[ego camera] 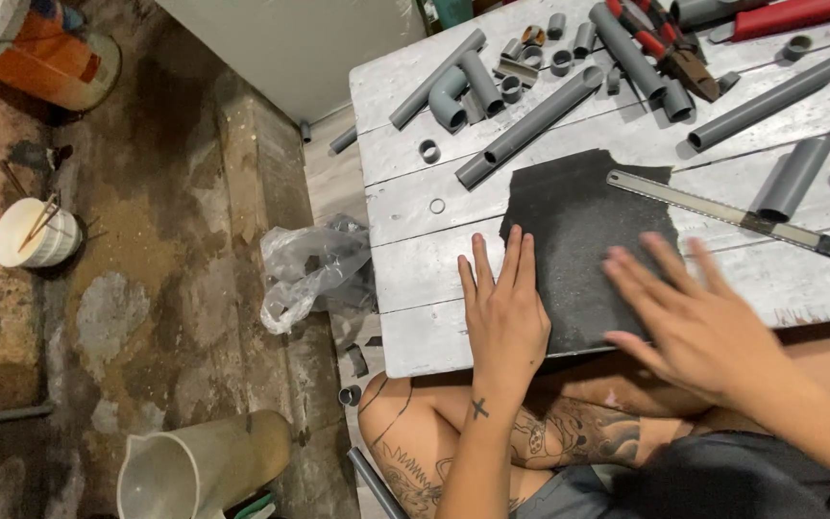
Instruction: Sanding a small plastic ring on a sheet of sandpaper to smooth the edges
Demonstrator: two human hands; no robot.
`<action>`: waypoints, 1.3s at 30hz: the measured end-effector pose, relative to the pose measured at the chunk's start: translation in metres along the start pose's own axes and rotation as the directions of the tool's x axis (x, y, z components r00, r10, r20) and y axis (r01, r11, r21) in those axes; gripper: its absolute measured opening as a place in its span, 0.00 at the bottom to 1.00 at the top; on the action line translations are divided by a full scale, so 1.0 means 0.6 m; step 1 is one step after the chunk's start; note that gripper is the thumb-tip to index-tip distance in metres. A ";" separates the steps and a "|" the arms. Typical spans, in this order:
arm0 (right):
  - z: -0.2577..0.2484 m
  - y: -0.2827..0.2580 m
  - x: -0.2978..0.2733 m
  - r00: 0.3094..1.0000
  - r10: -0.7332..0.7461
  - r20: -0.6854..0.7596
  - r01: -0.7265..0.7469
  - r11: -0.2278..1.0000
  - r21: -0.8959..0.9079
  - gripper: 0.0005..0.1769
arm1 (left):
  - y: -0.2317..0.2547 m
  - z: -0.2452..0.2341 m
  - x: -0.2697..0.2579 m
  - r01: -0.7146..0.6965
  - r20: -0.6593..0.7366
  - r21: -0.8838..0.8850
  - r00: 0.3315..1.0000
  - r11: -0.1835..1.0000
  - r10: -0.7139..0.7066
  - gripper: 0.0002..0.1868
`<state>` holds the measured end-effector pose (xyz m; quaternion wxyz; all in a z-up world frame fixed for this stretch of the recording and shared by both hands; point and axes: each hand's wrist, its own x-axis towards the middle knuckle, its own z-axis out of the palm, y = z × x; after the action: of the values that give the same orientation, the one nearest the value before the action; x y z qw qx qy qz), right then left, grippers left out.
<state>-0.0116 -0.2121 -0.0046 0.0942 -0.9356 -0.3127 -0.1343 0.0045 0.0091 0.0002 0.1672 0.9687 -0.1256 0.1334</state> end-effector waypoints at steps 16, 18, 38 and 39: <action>0.007 0.000 0.005 0.994 0.100 0.039 -0.082 0.939 -0.334 0.44 | -0.003 0.002 0.002 0.032 0.045 0.101 0.998 0.994 -0.037 0.35; 0.013 -0.026 -0.008 0.997 0.037 0.069 -0.029 0.992 -0.121 0.52 | 0.000 0.002 0.004 0.026 0.055 0.094 0.998 0.995 -0.032 0.36; 0.015 -0.003 0.012 0.984 0.177 0.017 -0.175 0.982 -0.064 0.46 | 0.001 -0.005 0.005 0.013 0.045 0.078 0.999 0.997 -0.017 0.35; 0.007 -0.012 -0.012 0.983 0.182 -0.007 -0.182 0.982 -0.049 0.46 | 0.003 -0.004 0.003 0.012 0.054 0.082 0.998 0.997 -0.016 0.36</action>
<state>-0.0210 -0.2094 -0.0101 0.0831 -0.9621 -0.2223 -0.1341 0.0054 0.0080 0.0036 0.1251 0.9789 -0.1178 0.1106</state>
